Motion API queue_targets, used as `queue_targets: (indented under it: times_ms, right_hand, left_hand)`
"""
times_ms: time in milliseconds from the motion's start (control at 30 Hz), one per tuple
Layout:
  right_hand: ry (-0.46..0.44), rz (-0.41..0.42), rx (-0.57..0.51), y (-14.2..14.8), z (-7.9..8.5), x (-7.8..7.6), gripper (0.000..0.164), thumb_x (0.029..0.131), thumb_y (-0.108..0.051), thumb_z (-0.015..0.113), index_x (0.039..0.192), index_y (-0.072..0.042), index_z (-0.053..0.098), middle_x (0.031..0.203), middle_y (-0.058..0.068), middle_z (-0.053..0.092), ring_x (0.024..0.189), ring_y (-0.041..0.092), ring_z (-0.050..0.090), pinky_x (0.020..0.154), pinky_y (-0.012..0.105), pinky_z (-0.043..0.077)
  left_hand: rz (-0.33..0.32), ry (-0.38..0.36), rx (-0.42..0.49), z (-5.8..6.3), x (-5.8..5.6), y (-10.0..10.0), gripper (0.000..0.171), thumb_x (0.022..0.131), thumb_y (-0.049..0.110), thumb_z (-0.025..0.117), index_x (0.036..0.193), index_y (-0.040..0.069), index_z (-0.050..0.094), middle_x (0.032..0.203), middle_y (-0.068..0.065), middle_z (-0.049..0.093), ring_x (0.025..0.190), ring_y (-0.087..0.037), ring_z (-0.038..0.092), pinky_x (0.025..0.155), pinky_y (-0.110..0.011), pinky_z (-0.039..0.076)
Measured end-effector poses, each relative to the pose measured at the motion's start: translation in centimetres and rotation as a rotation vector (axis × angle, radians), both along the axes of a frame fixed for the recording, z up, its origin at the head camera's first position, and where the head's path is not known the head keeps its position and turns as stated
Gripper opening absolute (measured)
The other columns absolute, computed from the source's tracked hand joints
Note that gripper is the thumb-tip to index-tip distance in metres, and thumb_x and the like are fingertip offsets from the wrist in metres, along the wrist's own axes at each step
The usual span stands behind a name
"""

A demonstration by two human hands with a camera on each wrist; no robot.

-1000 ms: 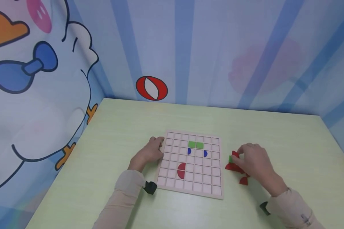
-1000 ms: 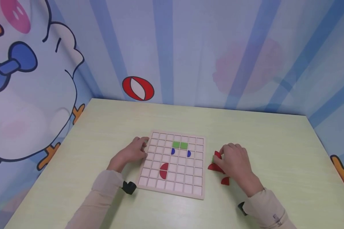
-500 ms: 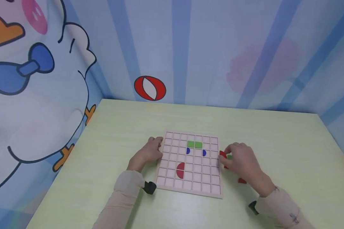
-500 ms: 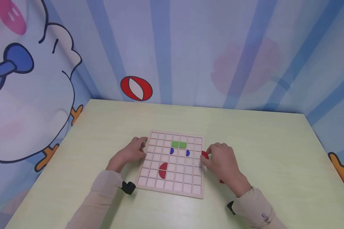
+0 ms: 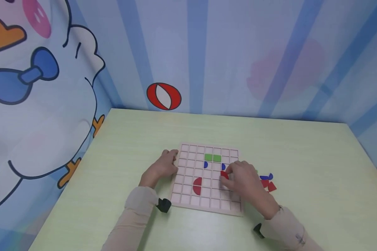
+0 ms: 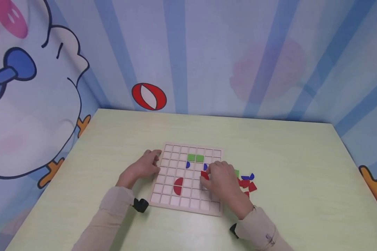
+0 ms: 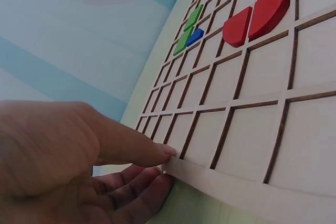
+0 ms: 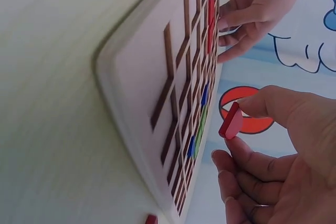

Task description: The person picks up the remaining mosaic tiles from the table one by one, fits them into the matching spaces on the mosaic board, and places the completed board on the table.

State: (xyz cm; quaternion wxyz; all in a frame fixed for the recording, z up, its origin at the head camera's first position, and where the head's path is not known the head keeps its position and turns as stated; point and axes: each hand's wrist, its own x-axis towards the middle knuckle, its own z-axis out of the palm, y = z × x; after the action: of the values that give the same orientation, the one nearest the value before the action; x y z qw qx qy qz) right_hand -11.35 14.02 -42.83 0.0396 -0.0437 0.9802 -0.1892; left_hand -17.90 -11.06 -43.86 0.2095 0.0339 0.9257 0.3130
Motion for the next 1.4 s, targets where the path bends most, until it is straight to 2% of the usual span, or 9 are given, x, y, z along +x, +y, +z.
queue_targets:
  times_ms: [200,367,500,767,933,1067,1200,1300,1400]
  right_hand:
    - [-0.029,0.029,0.007,-1.9,-0.4,0.6,0.026,0.074,-0.033,0.077,0.086,-0.010,0.069,0.077,-0.001,0.059,0.078,0.017,0.049,0.071,0.032,0.043]
    - [-0.049,0.063,0.003,-2.9,-0.9,1.2,0.023,0.075,-0.032,0.076,0.079,-0.013,0.064,0.067,-0.004,0.050,0.072,0.015,0.045,0.070,0.031,0.037]
    - [-0.031,0.082,0.007,-3.5,-1.5,1.7,0.024,0.074,-0.032,0.077,0.078,-0.014,0.062,0.067,-0.004,0.048,0.073,0.015,0.044,0.072,0.033,0.037]
    - [0.042,0.127,0.106,-4.0,-2.2,2.2,0.030,0.077,-0.039,0.074,0.075,-0.015,0.057,0.072,-0.002,0.048,0.083,0.020,0.046,0.085,0.039,0.039]
    - [0.049,0.147,0.115,-4.0,-2.0,2.4,0.033,0.078,-0.043,0.073,0.073,-0.016,0.056,0.073,-0.003,0.048,0.084,0.020,0.046,0.084,0.038,0.038]
    - [0.051,0.200,0.062,-3.3,-1.8,2.4,0.031,0.076,-0.042,0.075,0.089,-0.016,0.064,0.087,-0.004,0.058,0.089,0.017,0.048,0.085,0.036,0.040]
    - [0.040,0.275,-0.013,-2.4,-1.7,2.4,0.044,0.075,-0.036,0.078,0.113,-0.018,0.066,0.111,-0.002,0.061,0.105,0.017,0.050,0.093,0.037,0.042]
    - [0.025,0.317,-0.043,-1.9,-1.8,2.4,0.044,0.076,-0.034,0.078,0.117,-0.022,0.067,0.116,-0.003,0.059,0.110,0.017,0.049,0.095,0.037,0.042]
    - [0.021,0.334,-0.058,-1.7,-1.9,2.4,0.036,0.078,-0.032,0.077,0.112,-0.024,0.069,0.116,-0.004,0.058,0.111,0.017,0.048,0.096,0.037,0.043]
  left_hand:
    - [0.006,-0.004,0.003,-0.2,-0.2,0.0,0.067,0.086,0.002,0.053,0.149,0.010,0.030,0.119,-0.008,0.041,0.098,-0.020,0.046,0.079,-0.032,0.041]
    - [0.011,-0.008,0.002,-0.1,-0.1,0.0,0.067,0.086,0.002,0.054,0.149,0.010,0.030,0.119,-0.009,0.041,0.098,-0.021,0.046,0.079,-0.032,0.040]
    - [0.014,-0.010,0.005,0.1,0.0,0.1,0.067,0.086,0.002,0.054,0.149,0.010,0.030,0.119,-0.009,0.040,0.098,-0.021,0.046,0.079,-0.032,0.040]
    - [0.011,-0.013,-0.003,0.0,-0.1,0.1,0.067,0.086,0.001,0.053,0.149,0.010,0.030,0.119,-0.009,0.040,0.097,-0.020,0.046,0.078,-0.032,0.040]
    - [0.014,-0.014,-0.008,-0.1,-0.1,0.1,0.068,0.086,0.002,0.053,0.149,0.011,0.030,0.119,-0.008,0.041,0.098,-0.020,0.047,0.079,-0.032,0.041]
    - [0.018,-0.014,-0.005,-0.2,-0.2,0.1,0.068,0.086,0.002,0.054,0.149,0.011,0.031,0.119,-0.008,0.041,0.097,-0.020,0.047,0.079,-0.032,0.041]
    - [0.017,-0.014,-0.005,-0.1,-0.2,0.1,0.068,0.086,0.001,0.053,0.149,0.011,0.031,0.118,-0.008,0.041,0.097,-0.020,0.047,0.078,-0.031,0.041]
    - [0.016,-0.014,-0.007,-0.1,-0.2,0.1,0.068,0.086,0.002,0.053,0.149,0.011,0.030,0.118,-0.008,0.041,0.096,-0.019,0.047,0.077,-0.031,0.041]
    - [0.014,-0.014,-0.006,-0.1,-0.2,0.0,0.068,0.086,0.002,0.054,0.149,0.011,0.030,0.118,-0.008,0.041,0.097,-0.020,0.047,0.078,-0.032,0.041]
